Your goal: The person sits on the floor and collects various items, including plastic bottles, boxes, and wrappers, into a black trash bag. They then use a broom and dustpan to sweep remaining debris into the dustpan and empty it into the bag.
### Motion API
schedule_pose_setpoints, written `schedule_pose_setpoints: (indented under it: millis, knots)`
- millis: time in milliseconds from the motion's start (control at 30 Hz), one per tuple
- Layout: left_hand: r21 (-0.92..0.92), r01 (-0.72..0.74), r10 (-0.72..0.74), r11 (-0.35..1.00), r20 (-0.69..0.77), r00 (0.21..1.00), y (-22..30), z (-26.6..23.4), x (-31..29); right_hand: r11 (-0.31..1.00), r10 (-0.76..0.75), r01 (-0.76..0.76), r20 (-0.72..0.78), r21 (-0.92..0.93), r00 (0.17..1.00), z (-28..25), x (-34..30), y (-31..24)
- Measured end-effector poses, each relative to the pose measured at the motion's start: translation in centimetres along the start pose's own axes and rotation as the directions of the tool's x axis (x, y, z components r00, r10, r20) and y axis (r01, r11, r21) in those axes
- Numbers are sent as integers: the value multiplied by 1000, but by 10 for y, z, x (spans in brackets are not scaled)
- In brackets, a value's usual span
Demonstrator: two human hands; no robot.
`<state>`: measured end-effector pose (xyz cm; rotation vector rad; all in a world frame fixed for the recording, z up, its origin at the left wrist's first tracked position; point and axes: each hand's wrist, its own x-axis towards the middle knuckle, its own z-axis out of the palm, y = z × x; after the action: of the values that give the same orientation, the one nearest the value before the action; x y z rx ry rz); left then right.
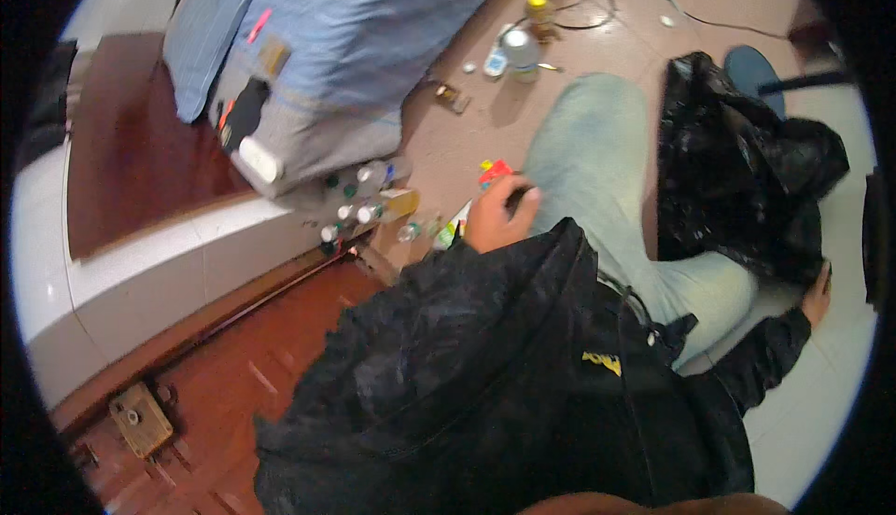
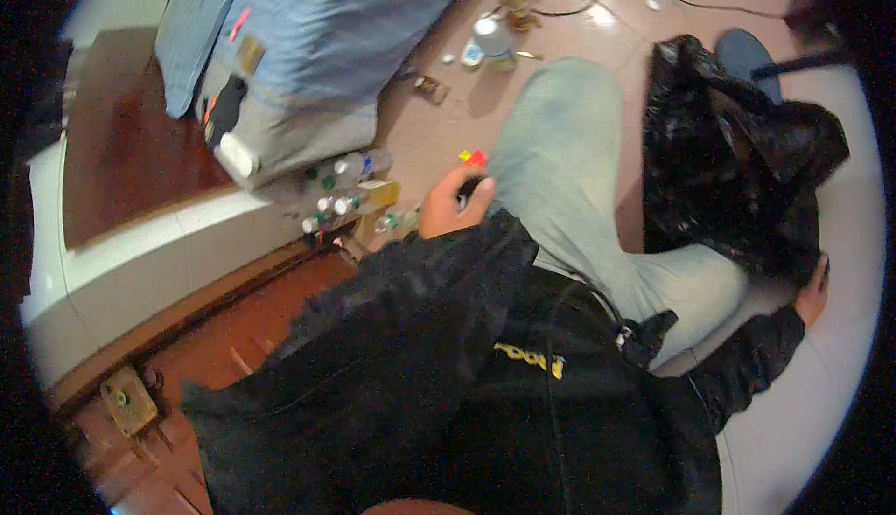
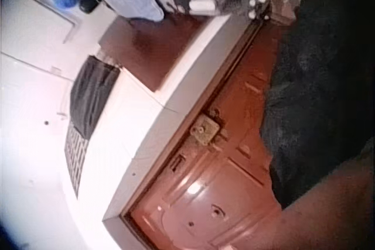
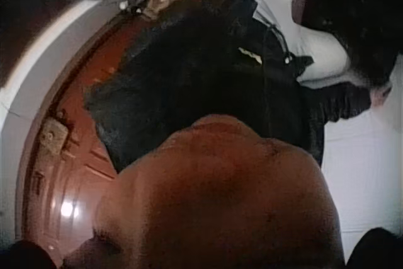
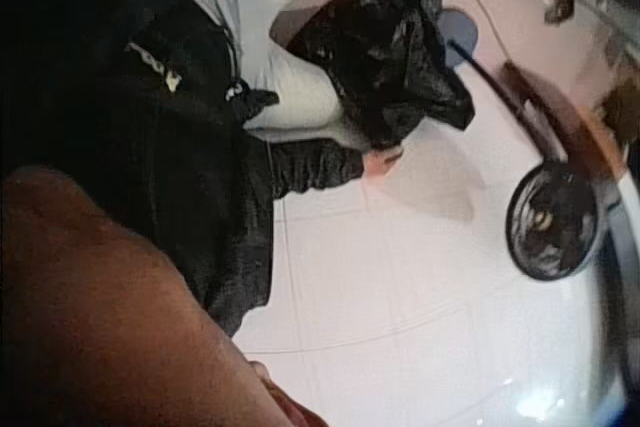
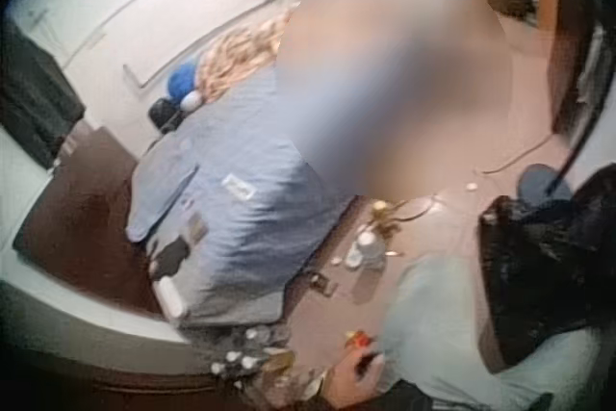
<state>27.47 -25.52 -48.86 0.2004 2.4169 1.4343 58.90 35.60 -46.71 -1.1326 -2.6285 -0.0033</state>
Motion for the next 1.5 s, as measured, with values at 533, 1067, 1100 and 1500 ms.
schedule_pose_setpoints:
  millis: [533,1067,1100,1500]
  knots:
    - [243,675,-224,696,-821,526,-241,-104,-108,889,422,-446,192,105,886,31,-34,5]
    - [595,560,-255,576,-521,815,-246,-169,-73,817,398,-463,245,342,884,35,-32,17]
    - [593,574,-311,565,-491,814,-243,-176,-69,772,390,-481,288,416,874,35,-34,15]
    - [753,349,-378,557,-144,914,-243,-187,-78,852,393,-453,251,262,885,25,-33,-3]
